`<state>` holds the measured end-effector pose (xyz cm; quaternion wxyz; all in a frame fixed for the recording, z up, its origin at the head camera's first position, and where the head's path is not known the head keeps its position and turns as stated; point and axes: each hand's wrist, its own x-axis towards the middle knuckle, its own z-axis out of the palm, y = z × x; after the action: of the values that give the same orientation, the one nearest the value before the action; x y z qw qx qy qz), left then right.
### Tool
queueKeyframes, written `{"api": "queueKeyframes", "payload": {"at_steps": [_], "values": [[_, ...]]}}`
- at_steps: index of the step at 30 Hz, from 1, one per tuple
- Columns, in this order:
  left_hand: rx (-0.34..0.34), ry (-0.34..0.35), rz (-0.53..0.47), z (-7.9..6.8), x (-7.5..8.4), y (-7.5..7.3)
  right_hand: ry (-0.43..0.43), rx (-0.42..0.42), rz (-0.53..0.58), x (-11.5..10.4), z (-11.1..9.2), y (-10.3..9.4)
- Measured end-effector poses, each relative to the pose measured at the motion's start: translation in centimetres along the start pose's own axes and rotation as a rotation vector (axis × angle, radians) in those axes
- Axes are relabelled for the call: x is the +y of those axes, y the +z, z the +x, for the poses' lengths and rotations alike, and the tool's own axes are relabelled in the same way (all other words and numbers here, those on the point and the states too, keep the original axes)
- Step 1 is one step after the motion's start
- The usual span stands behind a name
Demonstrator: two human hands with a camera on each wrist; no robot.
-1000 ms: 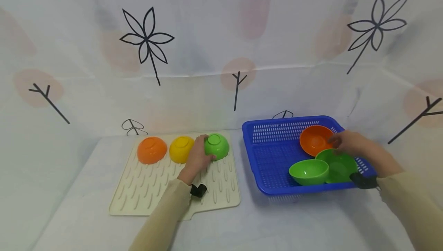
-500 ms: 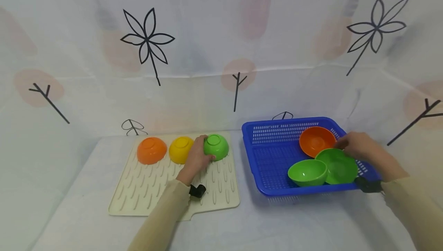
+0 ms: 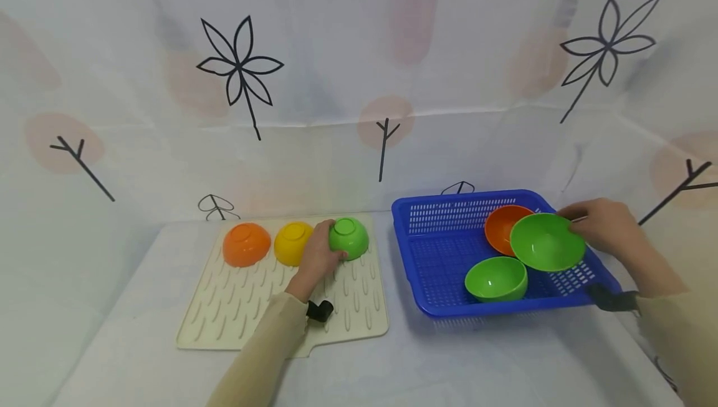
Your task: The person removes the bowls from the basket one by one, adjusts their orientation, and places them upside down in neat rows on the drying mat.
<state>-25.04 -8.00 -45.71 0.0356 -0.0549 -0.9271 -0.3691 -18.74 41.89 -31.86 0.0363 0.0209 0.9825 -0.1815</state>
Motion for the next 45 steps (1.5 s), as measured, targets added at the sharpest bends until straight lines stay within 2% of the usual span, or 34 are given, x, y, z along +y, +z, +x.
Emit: {"api": "queueKeyframes", "payload": {"at_steps": [4,14,22,24,28,34,40,45], "values": [[-0.004,-0.004,-0.009,0.0,0.0,-0.1,0.014,0.004,0.067,-0.8,-0.6,-0.2],[-0.011,0.029,-0.017,0.3,-0.6,-0.3,-0.058,-0.020,0.220,-4.1,-2.3,0.5],[-0.012,0.019,0.013,0.0,-0.6,-0.5,-0.093,-0.074,0.298,-7.3,-3.0,2.4],[-0.012,0.017,0.007,-0.1,-0.6,-0.6,-0.108,-0.062,0.279,-8.1,-3.2,2.8],[0.001,0.025,-0.021,-0.3,-0.6,-0.8,-0.138,-0.046,0.334,-9.7,-3.5,3.9],[0.019,0.085,-0.059,-1.3,0.3,-2.0,-0.187,-0.047,0.494,-11.4,-3.8,5.4],[0.007,0.144,-0.140,-2.7,1.8,-3.4,-0.217,-0.036,0.522,-13.4,-4.1,6.3],[-0.055,0.212,-0.244,-3.8,2.6,-4.0,-0.199,-0.055,0.556,-15.0,-4.1,7.1]]}}
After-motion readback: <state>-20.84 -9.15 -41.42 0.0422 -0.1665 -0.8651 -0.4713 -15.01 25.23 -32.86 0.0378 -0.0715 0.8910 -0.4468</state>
